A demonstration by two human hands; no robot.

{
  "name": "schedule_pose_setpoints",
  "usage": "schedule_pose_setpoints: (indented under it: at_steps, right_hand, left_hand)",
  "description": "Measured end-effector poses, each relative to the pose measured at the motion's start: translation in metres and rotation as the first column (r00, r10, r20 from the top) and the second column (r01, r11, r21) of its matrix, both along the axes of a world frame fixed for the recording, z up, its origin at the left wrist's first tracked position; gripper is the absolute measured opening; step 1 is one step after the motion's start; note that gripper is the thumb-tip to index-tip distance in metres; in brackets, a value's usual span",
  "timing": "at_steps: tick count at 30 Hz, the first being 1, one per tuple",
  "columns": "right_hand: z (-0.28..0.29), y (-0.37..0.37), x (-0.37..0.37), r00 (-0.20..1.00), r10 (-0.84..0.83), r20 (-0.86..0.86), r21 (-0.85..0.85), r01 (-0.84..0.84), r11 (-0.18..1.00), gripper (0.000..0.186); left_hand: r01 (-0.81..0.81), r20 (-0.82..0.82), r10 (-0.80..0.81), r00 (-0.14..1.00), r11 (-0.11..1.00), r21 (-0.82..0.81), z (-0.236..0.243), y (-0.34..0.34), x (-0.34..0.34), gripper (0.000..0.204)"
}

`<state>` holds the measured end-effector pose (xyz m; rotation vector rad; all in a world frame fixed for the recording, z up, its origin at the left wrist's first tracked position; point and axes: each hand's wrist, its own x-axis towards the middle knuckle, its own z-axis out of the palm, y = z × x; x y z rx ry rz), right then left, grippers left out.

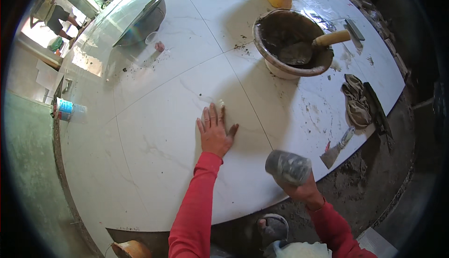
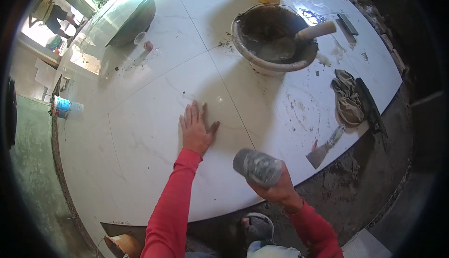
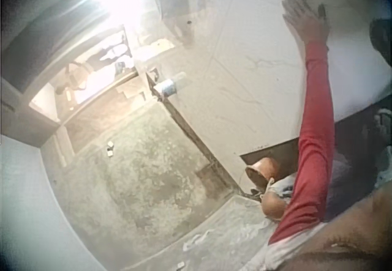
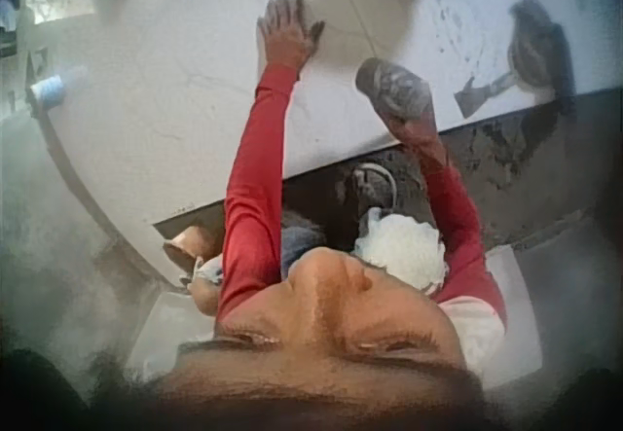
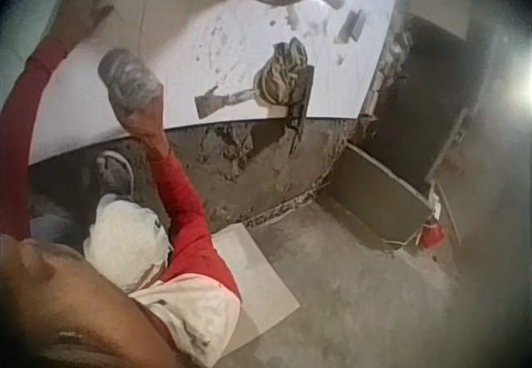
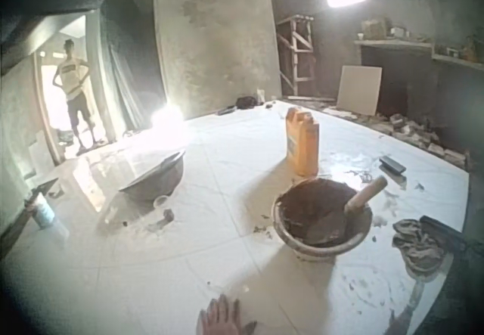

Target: The person installs a floor tile by positioning it on a mortar bed, tapping it with a rubber mallet, wiping the tile surface with a rag, and using a scraper to clear excess mortar from the seams.

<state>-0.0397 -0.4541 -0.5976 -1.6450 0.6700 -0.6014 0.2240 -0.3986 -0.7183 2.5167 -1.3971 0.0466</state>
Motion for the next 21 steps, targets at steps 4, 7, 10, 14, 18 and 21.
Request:
schedule_pose_setpoints:
  at_steps: [4, 7, 10, 14, 18, 21]
  right_hand:
    - [-0.054, -0.004, 0.041, 0.973, -0.170, 0.153, 0.256, 0.127, 0.958, 0.010]
    - [-0.035, -0.020, 0.100, 0.891, -0.232, 0.389, 0.410, 0.058, 0.910, 0.022]
    - [-0.031, -0.038, 0.122, 0.973, -0.120, 0.198, -0.116, 0.145, 0.983, 0.030]
    - [0.012, -0.052, 0.136, 0.994, -0.080, 0.068, -0.292, 0.097, 0.951, 0.028]
    - [-0.082, -0.041, 0.117, 0.890, -0.331, -0.314, -0.235, 0.265, 0.935, 0.035]
    - [-0.076, -0.048, 0.139, 0.860, -0.388, -0.330, -0.344, 0.274, 0.898, 0.029]
  left_hand:
    - [-0.020, 0.134, 0.021, 0.991, 1.000, -0.012, -0.012, -0.042, 0.028, 0.075]
    - [-0.041, 0.082, 0.042, 0.996, 0.999, -0.017, -0.018, -0.055, 0.063, 0.071]
    - [-0.052, 0.078, 0.054, 0.995, 0.998, -0.028, -0.020, -0.064, 0.090, 0.069]
    - [-0.081, 0.042, 0.083, 0.996, 0.996, -0.031, -0.016, -0.068, 0.116, 0.068]
    - [-0.083, 0.021, 0.084, 0.996, 0.996, -0.045, -0.012, -0.081, 0.108, 0.070]
    - [-0.092, 0.019, 0.092, 0.996, 0.995, -0.028, -0.016, -0.080, 0.110, 0.070]
